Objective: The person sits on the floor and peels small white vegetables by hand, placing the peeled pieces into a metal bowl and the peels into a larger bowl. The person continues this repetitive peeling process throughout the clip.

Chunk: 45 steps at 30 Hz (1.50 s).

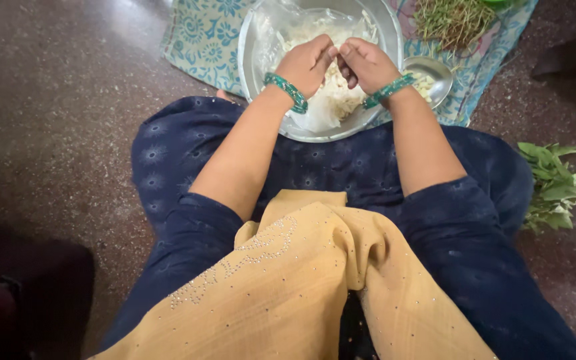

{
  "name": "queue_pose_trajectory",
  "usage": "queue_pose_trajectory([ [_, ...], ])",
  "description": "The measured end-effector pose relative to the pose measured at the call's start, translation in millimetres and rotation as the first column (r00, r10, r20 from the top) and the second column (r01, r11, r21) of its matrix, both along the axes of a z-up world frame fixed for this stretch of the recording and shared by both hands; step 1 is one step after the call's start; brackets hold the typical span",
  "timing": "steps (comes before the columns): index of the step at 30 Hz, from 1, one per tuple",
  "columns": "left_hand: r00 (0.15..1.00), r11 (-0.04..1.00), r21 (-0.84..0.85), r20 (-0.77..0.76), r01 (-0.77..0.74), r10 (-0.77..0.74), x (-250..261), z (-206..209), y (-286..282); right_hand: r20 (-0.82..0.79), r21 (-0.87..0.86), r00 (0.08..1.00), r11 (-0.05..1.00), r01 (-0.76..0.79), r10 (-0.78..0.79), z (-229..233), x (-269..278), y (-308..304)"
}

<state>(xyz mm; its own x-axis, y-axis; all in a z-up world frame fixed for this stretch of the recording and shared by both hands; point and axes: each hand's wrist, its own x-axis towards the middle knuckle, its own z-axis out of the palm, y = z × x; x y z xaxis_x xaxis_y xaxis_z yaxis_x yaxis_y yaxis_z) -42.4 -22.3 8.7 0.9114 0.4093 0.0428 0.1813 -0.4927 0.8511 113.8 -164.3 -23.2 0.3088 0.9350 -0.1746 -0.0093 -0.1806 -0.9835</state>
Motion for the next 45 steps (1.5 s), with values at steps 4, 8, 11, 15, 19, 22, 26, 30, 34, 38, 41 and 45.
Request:
queue_pose_trajectory([
  [4,0.99,0.971,-0.234,0.142,0.045,-0.011,-13,14,-9,0.059,0.066,0.994,0.993,-0.094,0.09,42,-15,-11],
  [8,0.973,0.945,-0.328,0.218,0.003,0.072,-32,21,-29,0.245,0.095,0.968,0.993,-0.068,0.043,69,-47,-21],
  [11,0.979,0.661,-0.75,0.153,0.026,0.136,-45,34,-38,0.408,0.178,0.912,0.983,-0.036,-0.041,81,-70,-26],
  [15,0.991,0.399,-0.916,0.005,-0.048,0.132,-59,52,-39,0.602,0.24,0.793,0.968,-0.067,-0.095,85,-82,-24],
  [19,0.99,0.352,-0.926,-0.111,-0.136,0.092,-62,55,-32,0.747,0.266,0.653,0.956,-0.124,-0.123,78,-82,-20],
  [22,0.992,0.599,-0.791,-0.094,-0.123,0.079,-56,45,-26,0.713,0.23,0.694,0.969,-0.094,-0.102,71,-76,-17],
  [26,0.999,0.908,-0.419,-0.037,0.005,-0.023,-48,32,-8,0.296,0.129,0.945,0.986,0.104,-0.138,63,-70,-12],
  [30,0.999,0.938,-0.348,-0.035,0.009,-0.023,-41,25,-2,0.066,0.068,0.983,0.983,0.168,-0.173,66,-59,-13],
  [34,0.993,0.905,-0.414,-0.097,-0.095,0.06,-38,18,3,-0.257,-0.033,0.951,0.985,0.17,-0.173,70,-58,-14],
  [38,0.995,0.826,-0.555,-0.073,-0.102,0.074,-33,8,1,-0.525,-0.068,0.832,0.983,0.169,-0.179,74,-55,-18],
  [41,0.996,0.769,-0.634,-0.026,-0.082,0.084,-31,3,0,-0.585,-0.044,0.786,0.975,0.217,-0.201,77,-54,-19],
  [45,0.996,0.797,-0.599,-0.017,-0.084,0.091,-31,-2,-4,-0.507,-0.072,0.822,0.962,0.262,-0.262,74,-56,-19],
])
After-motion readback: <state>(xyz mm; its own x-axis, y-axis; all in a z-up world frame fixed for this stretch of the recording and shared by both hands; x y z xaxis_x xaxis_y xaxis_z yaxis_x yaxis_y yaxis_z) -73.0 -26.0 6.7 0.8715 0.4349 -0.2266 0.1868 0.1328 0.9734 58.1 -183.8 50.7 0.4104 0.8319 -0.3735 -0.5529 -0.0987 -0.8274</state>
